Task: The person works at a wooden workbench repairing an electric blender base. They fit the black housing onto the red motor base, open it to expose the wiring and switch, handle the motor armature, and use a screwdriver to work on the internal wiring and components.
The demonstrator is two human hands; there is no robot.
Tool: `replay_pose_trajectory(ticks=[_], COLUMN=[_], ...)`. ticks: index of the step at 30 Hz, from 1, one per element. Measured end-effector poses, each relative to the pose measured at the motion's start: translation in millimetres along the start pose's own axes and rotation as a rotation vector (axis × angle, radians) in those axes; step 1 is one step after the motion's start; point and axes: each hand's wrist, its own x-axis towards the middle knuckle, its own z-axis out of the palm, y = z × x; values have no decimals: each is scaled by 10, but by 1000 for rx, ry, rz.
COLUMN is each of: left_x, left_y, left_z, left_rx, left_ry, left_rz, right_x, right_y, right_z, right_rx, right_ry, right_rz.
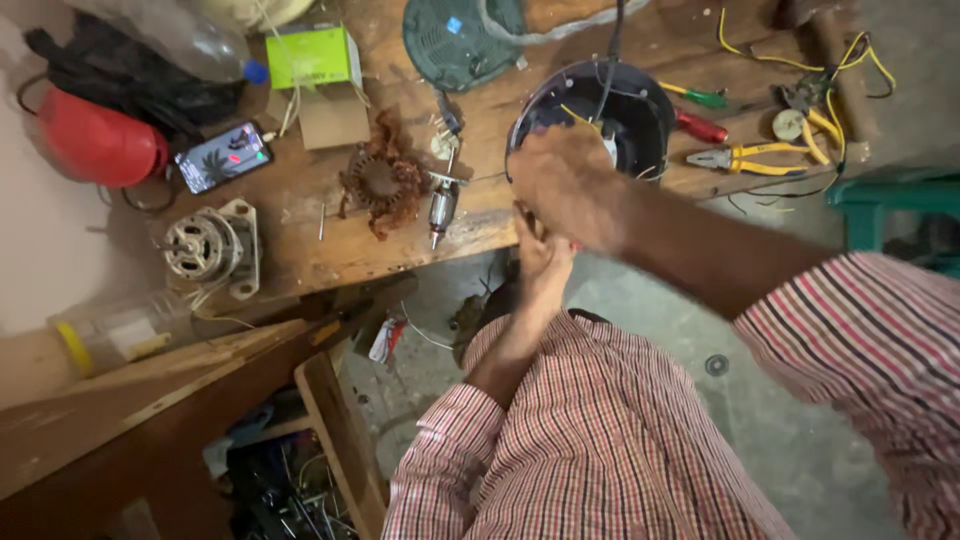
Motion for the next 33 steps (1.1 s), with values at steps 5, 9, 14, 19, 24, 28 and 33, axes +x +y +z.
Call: replay_pose_trajectory(ticks=[5,9,14,19,24,28,33], left_x=[223,673,996,805,549,646,557], left_y=[423,441,442,752,1747,2450,2861], left_z=[-581,-876,-970,-817,-257,459,1105], left_rx=[813,1465,1541,804,-387,-592,-654], left_ry=[309,336,303,252,-36,-295,-417], left_rz=[250,154,299,-37,-276,-146,-102], right_x=[-695,-1198,-1705,-1991,-1859,-1456,-1378], right_y=[-10,236,558,791,807,623,461], right_z=[-432,-753,-649,-104,126,-72,-702], right_rx=[129,235,729,1229,1893,1995,1750], right_ry=[231,271,406,548,814,855,849], right_rz=[71,371,765,993,598,372,464])
